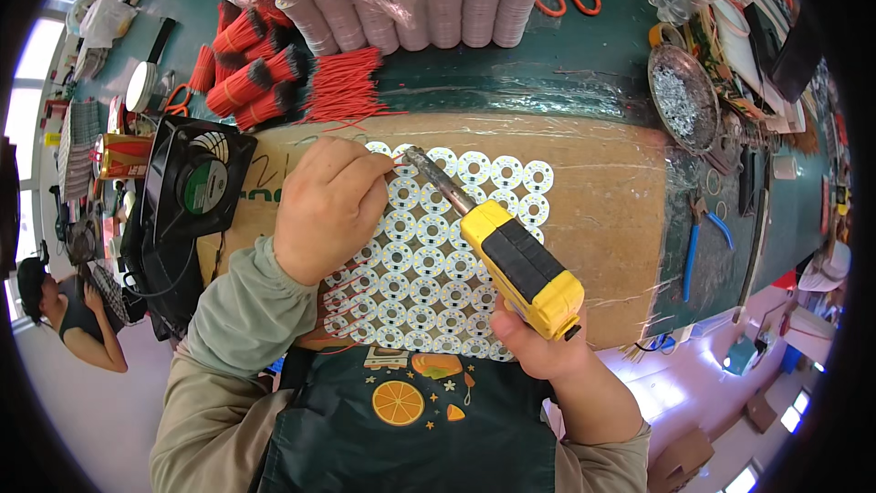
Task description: The person solders wires onto circular LED boards using a soldering iron, repeatedly picking up wires from a pile and soldering them to the contacts on each board.
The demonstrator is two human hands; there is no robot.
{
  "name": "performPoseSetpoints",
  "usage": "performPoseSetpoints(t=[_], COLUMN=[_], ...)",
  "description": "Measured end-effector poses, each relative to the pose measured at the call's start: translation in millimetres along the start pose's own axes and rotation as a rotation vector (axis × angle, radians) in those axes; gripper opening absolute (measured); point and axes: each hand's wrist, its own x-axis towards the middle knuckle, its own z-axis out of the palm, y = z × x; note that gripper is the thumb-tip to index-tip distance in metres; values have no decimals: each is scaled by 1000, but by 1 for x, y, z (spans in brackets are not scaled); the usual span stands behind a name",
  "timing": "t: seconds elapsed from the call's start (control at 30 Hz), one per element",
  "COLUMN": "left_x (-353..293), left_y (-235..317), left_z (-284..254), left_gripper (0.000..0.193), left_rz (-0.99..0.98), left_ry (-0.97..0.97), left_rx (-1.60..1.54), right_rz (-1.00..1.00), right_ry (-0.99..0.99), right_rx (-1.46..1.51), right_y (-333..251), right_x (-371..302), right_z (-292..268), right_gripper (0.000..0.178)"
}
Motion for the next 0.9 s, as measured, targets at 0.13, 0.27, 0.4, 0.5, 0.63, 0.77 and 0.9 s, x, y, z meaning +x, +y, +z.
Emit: performPoseSetpoints(t=[0.13,0.27,0.4,0.5,0.63,0.77,0.9], left_x=[0,-1,0,0,0,-2,0], left_y=[0,-1,-1,0,-1,-1,2], left_z=[0,0,0,0,0,1,1], left_gripper=[20,20,21,21,20,20,19], left_rz=[-2,2,-1,-1,-4,-11,12], left_ry=[-4,0,-10,6,4,23,53], left_rx=[4,-4,-1,-17,-16,-20,-6], right_rz=[-2,12,26,14,48,100,77], right_ry=[26,34,2,46,53,40,54], right_rx=[0,26,129,140,151,180,208], right_y=[-5,-1,-4,-6,-6,-8,-7], right_x=[1,-1,-1,0,-3,-8,-13], right_z=[4,2,2,5,2,-2,1], right_gripper=[54,61,69,74,74,76,77])
